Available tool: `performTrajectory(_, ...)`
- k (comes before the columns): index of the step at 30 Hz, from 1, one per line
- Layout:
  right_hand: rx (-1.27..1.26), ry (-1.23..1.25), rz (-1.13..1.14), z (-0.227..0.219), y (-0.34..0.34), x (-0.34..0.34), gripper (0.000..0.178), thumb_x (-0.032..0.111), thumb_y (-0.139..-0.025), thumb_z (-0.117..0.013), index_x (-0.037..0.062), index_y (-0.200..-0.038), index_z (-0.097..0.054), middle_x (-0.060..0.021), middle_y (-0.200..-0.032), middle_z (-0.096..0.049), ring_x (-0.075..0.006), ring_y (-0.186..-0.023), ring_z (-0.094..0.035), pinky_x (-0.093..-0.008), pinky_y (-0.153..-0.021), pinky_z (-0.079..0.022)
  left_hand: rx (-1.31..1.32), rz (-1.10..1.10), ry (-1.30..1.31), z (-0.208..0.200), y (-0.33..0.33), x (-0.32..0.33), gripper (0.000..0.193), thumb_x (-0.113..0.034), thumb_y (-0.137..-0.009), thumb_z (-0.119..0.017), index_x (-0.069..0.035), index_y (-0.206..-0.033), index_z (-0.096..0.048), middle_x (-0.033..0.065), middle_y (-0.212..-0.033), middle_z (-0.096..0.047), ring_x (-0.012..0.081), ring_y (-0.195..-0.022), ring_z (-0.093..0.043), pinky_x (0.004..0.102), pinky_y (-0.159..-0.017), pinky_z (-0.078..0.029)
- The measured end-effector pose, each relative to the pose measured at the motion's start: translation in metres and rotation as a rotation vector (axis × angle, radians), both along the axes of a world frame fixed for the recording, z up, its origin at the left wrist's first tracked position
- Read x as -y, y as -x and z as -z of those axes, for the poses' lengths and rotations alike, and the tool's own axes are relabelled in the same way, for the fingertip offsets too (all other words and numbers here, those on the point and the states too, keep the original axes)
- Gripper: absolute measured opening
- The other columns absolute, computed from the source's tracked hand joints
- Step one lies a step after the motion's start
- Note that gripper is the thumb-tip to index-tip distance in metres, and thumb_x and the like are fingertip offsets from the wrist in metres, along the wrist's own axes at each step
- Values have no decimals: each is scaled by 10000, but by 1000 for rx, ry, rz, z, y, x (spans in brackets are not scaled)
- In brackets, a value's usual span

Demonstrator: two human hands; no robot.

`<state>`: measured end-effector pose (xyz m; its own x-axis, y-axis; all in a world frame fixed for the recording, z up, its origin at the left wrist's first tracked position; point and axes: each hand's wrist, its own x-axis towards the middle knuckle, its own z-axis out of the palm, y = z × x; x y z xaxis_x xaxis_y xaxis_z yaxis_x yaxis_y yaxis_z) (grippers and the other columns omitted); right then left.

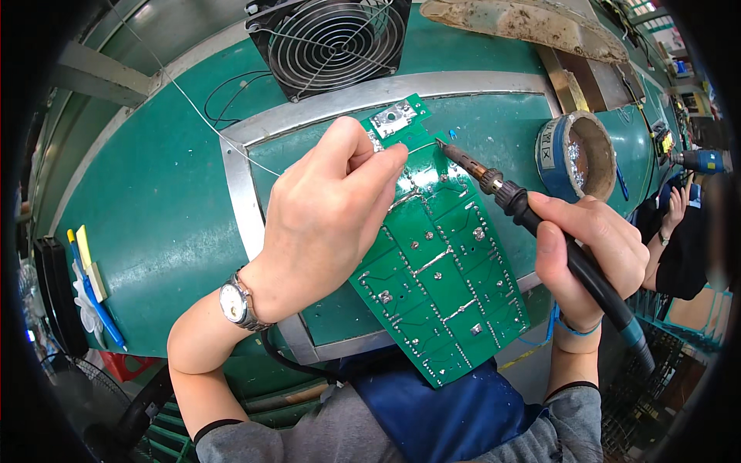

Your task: The person turns over a circuit board assembly, places it onto an upper track, and solders connection points on another circuit board using a soldering iron and solder wire.

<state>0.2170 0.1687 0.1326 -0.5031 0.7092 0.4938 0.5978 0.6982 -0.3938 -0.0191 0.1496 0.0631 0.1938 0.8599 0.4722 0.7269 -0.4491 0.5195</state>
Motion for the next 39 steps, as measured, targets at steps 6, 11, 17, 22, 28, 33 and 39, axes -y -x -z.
performTrajectory(6, 85, -74, -38, -6, 9, 4, 212, 31, -649, -773, 13, -858, -736, -55, -594, -616, -160, -477, -585, -258, -451, -460, 6, 27, 47, 0, -4, 2, 226, 9, -755, -675, -19, -978, -656, 83, -816, -481, 231, -665, -554, 356, -573, -464)
performTrajectory(11, 49, -117, -43, -6, 4, 4, 178, 22, -667, -739, -2, -843, -727, -66, -586, -617, -167, -466, -575, -260, -443, -452, -29, -5, -10, -2, -2, 2, 198, 6, -740, -683, -32, -931, -649, 67, -801, -497, 217, -669, -559, 338, -567, -466)
performTrajectory(17, 8, -60, -4, -8, -10, 15, 168, 33, -693, -696, -19, -852, -713, -75, -587, -621, -175, -451, -562, -251, -444, -435, -6, -3, -8, -5, -5, 7, 201, 3, -747, -734, -67, -933, -701, 31, -763, -534, 155, -588, -546, 286, -518, -439)
performTrajectory(22, 15, -57, -16, -6, -9, 15, 175, 35, -688, -701, -14, -856, -716, -68, -576, -612, -170, -454, -567, -249, -440, -435, 28, 34, -11, -2, -7, 7, 226, -9, -735, -754, -69, -948, -712, 28, -761, -520, 140, -580, -526, 274, -512, -431)
performTrajectory(28, 132, -44, -35, -16, -5, 19, 201, -6, -664, -719, -4, -865, -718, -57, -594, -619, -164, -460, -574, -253, -426, -445, 40, 118, 15, -3, -12, 6, 264, 1, -733, -752, -58, -987, -711, 36, -773, -508, 143, -602, -522, 270, -529, -435)
performTrajectory(33, 84, -69, -23, -7, -2, 21, 149, 61, -706, -700, -28, -825, -705, -65, -578, -604, -163, -438, -531, -263, -428, -407, 80, 74, -11, 4, -12, 10, 289, 26, -734, -734, -56, -1009, -701, 39, -772, -510, 153, -617, -528, 271, -539, -436)
performTrajectory(39, 72, -61, -42, -16, -18, 27, 133, 27, -713, -694, -50, -821, -686, -74, -619, -647, -158, -430, -558, -254, -410, -428, -13, 92, -56, -5, -10, 12, 288, 41, -706, -737, -56, -975, -704, 44, -763, -518, 161, -619, -535, 271, -527, -428)
